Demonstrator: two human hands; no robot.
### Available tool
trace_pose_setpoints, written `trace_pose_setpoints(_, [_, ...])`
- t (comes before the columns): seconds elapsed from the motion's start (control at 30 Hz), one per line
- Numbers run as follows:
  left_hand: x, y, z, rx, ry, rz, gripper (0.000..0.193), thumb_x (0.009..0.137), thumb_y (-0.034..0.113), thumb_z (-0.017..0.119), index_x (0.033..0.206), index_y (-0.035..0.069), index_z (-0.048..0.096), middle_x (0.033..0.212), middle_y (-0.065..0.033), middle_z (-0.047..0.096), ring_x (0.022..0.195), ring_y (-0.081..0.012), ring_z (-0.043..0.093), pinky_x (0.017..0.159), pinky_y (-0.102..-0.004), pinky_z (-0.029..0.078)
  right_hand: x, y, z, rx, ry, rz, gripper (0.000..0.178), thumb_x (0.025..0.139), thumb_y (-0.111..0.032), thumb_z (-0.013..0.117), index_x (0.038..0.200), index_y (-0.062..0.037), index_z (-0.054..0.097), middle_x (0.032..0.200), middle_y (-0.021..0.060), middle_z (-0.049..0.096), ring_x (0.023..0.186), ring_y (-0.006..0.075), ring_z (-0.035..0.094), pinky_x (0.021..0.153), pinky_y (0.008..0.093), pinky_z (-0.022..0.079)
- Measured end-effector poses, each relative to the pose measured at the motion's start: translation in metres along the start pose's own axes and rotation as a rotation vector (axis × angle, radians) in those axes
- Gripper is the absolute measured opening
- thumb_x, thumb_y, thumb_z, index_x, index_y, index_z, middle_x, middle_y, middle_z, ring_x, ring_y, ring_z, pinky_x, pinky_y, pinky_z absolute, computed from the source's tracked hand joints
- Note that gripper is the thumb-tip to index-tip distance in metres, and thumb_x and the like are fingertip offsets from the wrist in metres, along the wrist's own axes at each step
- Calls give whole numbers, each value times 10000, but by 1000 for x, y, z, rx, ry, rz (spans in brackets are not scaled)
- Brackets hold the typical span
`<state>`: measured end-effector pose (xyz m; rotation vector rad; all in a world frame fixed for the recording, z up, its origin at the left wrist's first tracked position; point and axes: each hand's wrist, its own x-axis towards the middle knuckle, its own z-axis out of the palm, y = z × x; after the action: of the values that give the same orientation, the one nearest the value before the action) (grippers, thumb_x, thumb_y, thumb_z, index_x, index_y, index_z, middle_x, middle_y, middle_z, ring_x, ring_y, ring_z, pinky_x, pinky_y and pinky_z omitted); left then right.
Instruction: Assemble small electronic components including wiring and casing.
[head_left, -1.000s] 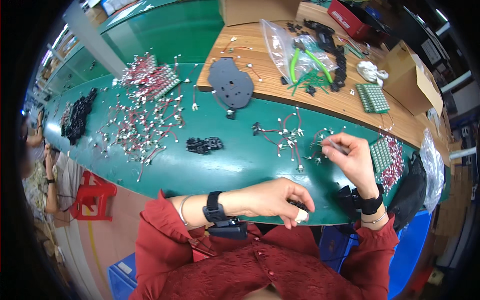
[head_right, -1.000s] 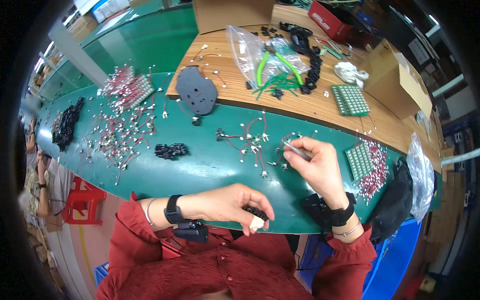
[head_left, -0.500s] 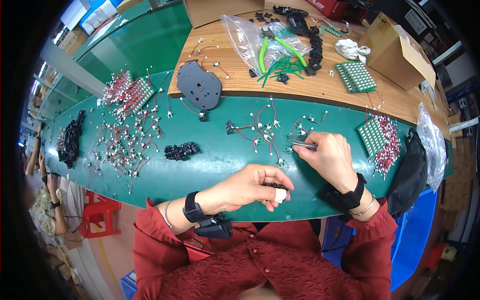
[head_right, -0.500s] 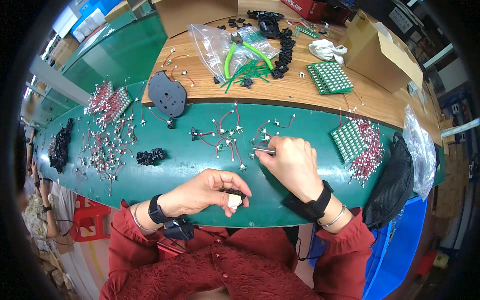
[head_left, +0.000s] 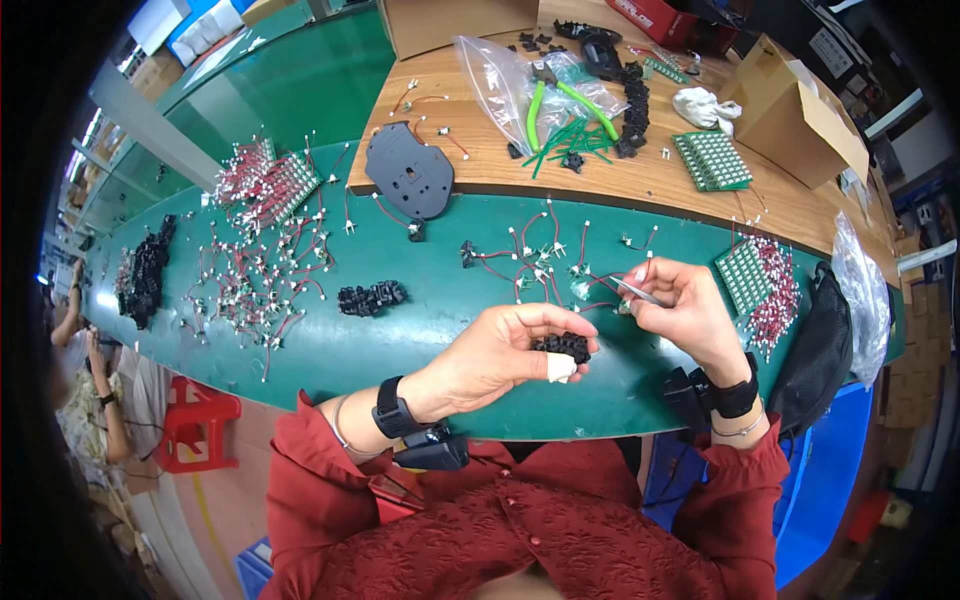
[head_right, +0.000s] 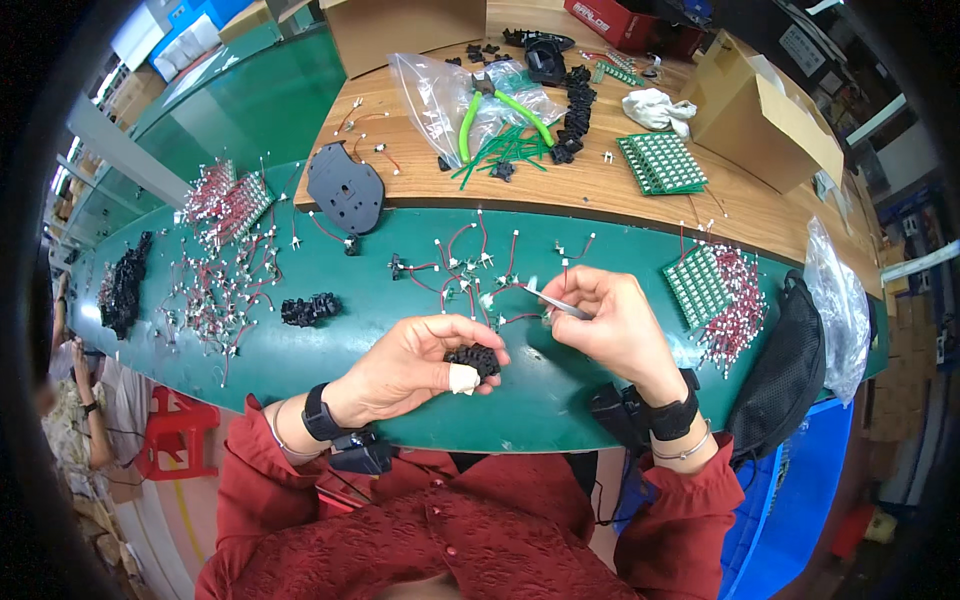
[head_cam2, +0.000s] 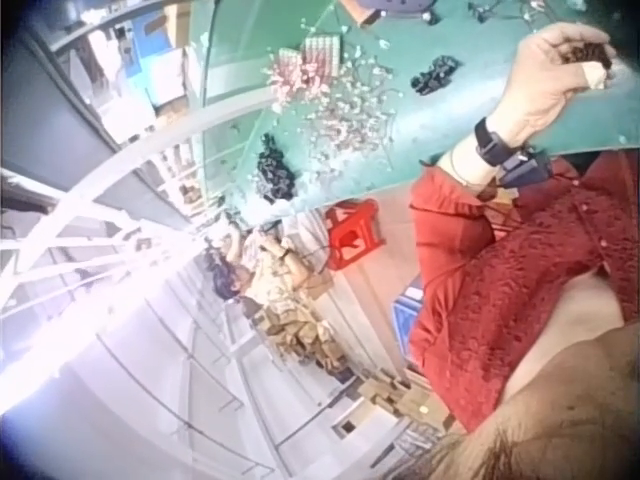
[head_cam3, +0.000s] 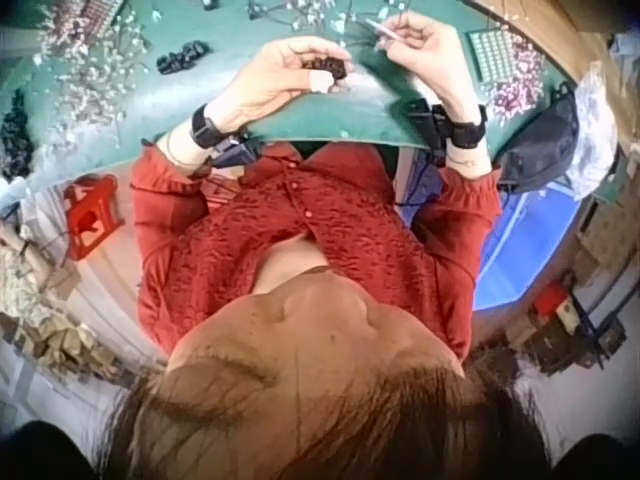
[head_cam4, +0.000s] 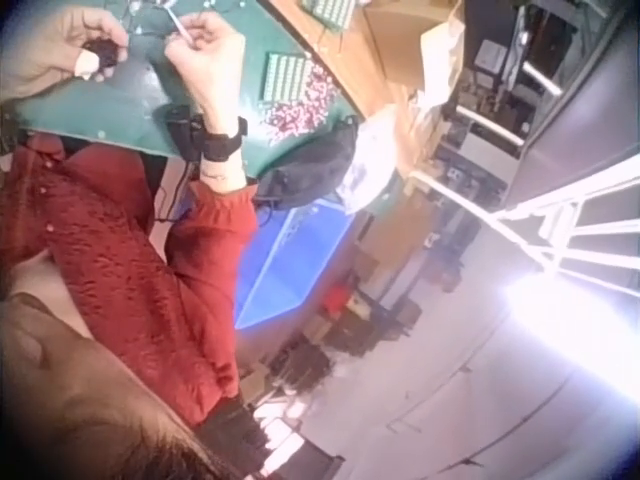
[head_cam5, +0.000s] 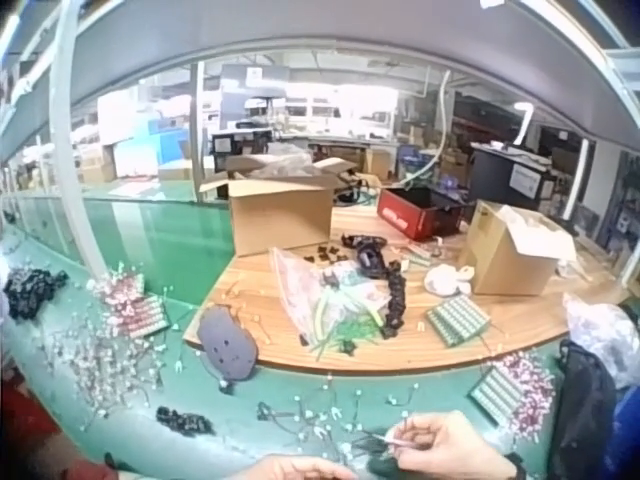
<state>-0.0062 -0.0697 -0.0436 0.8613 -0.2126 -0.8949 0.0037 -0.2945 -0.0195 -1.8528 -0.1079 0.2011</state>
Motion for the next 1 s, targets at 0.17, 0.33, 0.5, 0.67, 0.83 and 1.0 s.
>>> trace_pose_setpoints(0.17, [0,2,1,-164,-51,37,359,771,22,627,1111,1,515,1039,-108,562,915,-174,570,811,-273,468,4,-12,-4,403,-207,200,159,750,-49,627,882,32,594,731,18,596,549,22,469,457,157,350])
trace_pose_setpoints(0.33, [1,1,-2,-182,-6,128,379,767,31,633,1120,-3,497,1065,-124,547,916,-201,574,826,-305,472,2,-4,13,467,-115,85,147,761,-18,639,896,21,597,765,17,603,617,34,520,486,162,394])
trace_pose_setpoints(0.5, [3,1,-3,-206,19,149,341,780,16,614,1097,4,489,1058,-110,545,903,-189,575,826,-297,474,-8,-8,23,518,-109,-101,121,751,55,625,865,30,592,803,57,614,626,46,529,502,163,409])
trace_pose_setpoints(0.67, [2,4,2,-51,56,201,253,805,40,593,1027,39,472,1036,-106,543,862,-171,571,713,-261,496,-12,-8,26,512,-7,-76,104,750,24,643,843,25,596,766,45,608,577,31,498,480,169,389])
trace_pose_setpoints(0.83, [5,3,-5,-286,58,83,218,856,78,527,1060,30,469,1046,-117,534,879,-175,561,690,-261,501,-11,-3,31,516,14,-38,102,752,1,652,835,20,597,737,31,602,566,24,489,460,160,372])
trace_pose_setpoints(1.0, [5,9,3,-359,119,125,183,863,64,507,1034,1,493,1043,-126,529,929,-199,560,822,-280,485,-13,-6,29,479,38,-37,87,756,-8,652,822,17,601,722,23,600,558,18,482,456,157,366])
